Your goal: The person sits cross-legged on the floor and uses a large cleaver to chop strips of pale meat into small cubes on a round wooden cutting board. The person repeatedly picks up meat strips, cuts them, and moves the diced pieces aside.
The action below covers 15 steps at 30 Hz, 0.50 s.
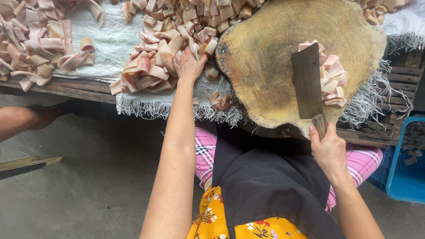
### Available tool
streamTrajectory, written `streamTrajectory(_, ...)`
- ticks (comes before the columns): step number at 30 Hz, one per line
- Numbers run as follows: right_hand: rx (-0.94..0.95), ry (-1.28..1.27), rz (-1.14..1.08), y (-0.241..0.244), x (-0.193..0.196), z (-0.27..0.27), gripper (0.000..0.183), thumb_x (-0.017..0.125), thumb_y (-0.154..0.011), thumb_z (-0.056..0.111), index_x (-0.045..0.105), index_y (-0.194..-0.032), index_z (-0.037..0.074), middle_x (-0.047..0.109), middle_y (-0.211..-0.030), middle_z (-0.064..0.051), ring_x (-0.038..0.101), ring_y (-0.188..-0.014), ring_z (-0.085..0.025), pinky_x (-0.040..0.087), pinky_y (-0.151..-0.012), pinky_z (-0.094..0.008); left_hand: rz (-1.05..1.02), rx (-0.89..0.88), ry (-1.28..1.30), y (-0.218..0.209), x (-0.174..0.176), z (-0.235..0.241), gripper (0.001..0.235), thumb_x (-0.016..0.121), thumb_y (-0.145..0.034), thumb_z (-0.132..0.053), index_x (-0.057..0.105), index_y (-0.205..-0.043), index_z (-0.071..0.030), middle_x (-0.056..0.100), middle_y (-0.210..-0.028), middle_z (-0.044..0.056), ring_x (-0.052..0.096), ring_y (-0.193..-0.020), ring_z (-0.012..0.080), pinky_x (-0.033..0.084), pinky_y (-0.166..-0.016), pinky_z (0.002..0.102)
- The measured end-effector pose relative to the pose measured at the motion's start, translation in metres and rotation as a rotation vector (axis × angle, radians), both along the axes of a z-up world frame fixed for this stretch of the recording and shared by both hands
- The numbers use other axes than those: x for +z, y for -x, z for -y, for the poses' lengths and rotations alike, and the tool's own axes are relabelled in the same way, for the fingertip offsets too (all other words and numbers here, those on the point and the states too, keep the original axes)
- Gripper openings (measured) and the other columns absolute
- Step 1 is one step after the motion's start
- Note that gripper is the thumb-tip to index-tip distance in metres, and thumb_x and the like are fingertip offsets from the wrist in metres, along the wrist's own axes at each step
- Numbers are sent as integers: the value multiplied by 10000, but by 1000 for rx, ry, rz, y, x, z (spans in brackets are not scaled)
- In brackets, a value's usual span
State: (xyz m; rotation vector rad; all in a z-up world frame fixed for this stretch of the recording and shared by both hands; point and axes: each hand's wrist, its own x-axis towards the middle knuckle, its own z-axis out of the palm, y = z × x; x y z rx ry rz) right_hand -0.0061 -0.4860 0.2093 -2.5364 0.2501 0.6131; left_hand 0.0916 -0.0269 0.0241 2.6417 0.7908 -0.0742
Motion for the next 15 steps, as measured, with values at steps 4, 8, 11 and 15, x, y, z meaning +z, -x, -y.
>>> streamTrajectory(4,125,60,118,4,-19,7,469,566,-1060,391,524,-1280,-21,683,-897,-386,663,-898,-575,519,-822,-604,-43,15,128,4,-8,-1,671,675,-800,-613,681,-1301,-166,518,-1421,211,369,-1293,479,250,-1067,628)
streamTrajectory(8,146,28,198,6,-22,9,494,566,-1064,395,513,-1295,-38,678,-864,-372,659,-868,-573,515,-793,-604,133,99,488,16,-26,-24,484,615,-968,-498,722,-1202,-88,659,-1244,152,538,-1202,324,375,-1064,491)
streamTrajectory(11,62,-6,53,3,-16,8,488,553,-1060,417,511,-1225,-41,689,-686,-300,714,-730,-483,551,-773,-556,363,134,960,44,6,-46,400,610,-1035,-400,696,-1153,-28,711,-1007,62,630,-899,162,492,-815,335)
streamTrajectory(15,38,-58,19,-1,-7,6,477,570,-1052,405,509,-1196,-45,670,-626,-240,703,-568,-386,562,-637,-498,135,-117,489,84,129,-38,311,597,-1029,-359,702,-1060,-68,715,-767,-28,660,-619,88,523,-577,254)
